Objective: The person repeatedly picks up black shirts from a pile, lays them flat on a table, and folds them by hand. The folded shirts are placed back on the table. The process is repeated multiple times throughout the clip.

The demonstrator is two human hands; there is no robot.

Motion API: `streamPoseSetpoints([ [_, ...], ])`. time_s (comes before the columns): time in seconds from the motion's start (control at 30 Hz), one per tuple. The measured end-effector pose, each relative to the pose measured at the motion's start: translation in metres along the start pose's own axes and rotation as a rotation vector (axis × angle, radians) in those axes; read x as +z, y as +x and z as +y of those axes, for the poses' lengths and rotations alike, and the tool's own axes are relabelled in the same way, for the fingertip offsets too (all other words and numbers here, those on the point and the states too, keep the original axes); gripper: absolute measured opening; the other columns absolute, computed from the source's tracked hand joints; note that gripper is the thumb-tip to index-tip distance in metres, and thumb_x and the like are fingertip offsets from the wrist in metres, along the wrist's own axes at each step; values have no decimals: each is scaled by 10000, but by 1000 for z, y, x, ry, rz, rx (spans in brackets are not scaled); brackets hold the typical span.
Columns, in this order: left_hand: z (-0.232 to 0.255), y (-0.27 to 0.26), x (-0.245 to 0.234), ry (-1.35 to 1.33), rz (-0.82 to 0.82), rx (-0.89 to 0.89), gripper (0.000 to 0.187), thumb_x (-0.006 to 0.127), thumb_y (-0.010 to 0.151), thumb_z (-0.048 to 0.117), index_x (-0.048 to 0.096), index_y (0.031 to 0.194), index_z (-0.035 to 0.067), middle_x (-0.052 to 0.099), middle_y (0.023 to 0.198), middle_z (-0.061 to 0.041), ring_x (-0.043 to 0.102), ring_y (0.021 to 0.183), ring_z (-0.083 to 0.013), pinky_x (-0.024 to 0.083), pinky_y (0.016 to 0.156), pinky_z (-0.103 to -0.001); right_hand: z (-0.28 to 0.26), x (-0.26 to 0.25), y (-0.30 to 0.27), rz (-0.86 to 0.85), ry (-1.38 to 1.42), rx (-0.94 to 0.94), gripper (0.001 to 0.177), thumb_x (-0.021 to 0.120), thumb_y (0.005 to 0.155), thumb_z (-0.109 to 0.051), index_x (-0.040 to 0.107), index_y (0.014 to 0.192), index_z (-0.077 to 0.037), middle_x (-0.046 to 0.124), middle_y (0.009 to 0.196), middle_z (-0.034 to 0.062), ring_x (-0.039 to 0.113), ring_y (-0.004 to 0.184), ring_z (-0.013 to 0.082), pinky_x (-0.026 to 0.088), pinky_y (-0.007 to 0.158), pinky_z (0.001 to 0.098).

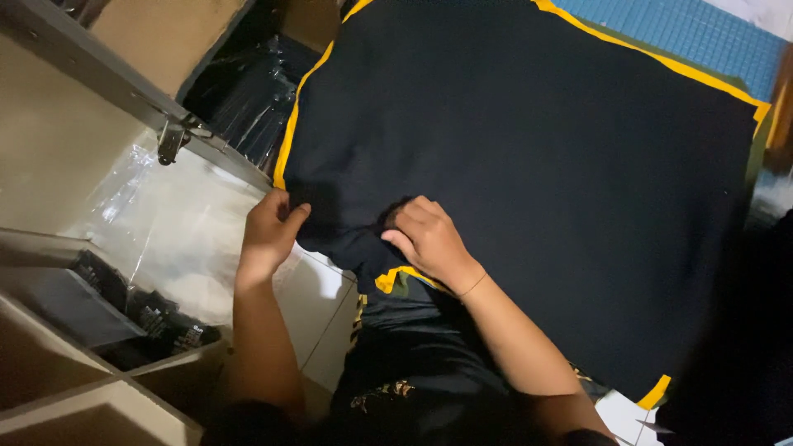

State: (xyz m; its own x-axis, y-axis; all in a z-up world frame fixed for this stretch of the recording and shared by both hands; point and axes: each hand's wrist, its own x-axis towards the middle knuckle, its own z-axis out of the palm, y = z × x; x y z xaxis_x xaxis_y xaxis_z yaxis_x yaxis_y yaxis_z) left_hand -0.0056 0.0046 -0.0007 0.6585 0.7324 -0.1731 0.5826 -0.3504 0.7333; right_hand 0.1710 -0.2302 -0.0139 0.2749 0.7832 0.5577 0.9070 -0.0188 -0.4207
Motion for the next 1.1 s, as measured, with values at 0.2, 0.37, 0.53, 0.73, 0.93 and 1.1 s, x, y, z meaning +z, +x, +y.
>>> streamPoseSetpoints([
  [0.2,2,-1,-6,-76,-234,-51,416,659,983,257,533,1301,19,666,1166,-313,685,1032,-364,582,771,-469,-39,-41,18,-128,99,-125,227,648,993,-291,720,1110,-110,704,1053,89,607,1041,314,400,873,403],
  [0.37,33,-12,-4,26,-243,-86,762,665,974,510,424,1442,-41,562,1329,-413,600,1251,-494,547,964,-539,-25,-25,6,-11,12,-181,167,640,933,-72,703,1083,-33,671,907,90,631,906,315,460,796,384],
  [0.53,47,-16,-10,-25,-169,-76,655,644,1010,413,478,1416,-74,536,1372,-421,540,1312,-524,471,1056,-596,-11,13,-9,132,-23,-79,313,801,866,-383,711,882,-83,629,744,31,627,813,232,477,764,341],
  [0.73,34,0,-3,240,-172,-103,692,566,1001,604,564,1362,13,691,1202,-285,660,1159,-463,542,948,-573,-31,1,3,61,-9,-226,385,544,1001,-463,696,1119,-130,670,1016,18,605,1031,240,409,921,399],
  [0.93,21,32,36,451,226,-18,558,467,1055,631,649,1117,107,737,917,-211,736,904,-464,575,776,-588,-20,21,-6,141,29,-434,454,420,1119,-369,680,853,-108,697,972,35,668,1022,279,456,969,457],
  [1.1,-2,47,47,377,483,48,333,500,1069,428,642,1027,130,728,817,-194,741,842,-459,578,736,-577,-24,21,-12,132,114,-434,431,444,1113,-333,771,988,-81,770,1057,104,712,1080,312,494,1008,503],
])
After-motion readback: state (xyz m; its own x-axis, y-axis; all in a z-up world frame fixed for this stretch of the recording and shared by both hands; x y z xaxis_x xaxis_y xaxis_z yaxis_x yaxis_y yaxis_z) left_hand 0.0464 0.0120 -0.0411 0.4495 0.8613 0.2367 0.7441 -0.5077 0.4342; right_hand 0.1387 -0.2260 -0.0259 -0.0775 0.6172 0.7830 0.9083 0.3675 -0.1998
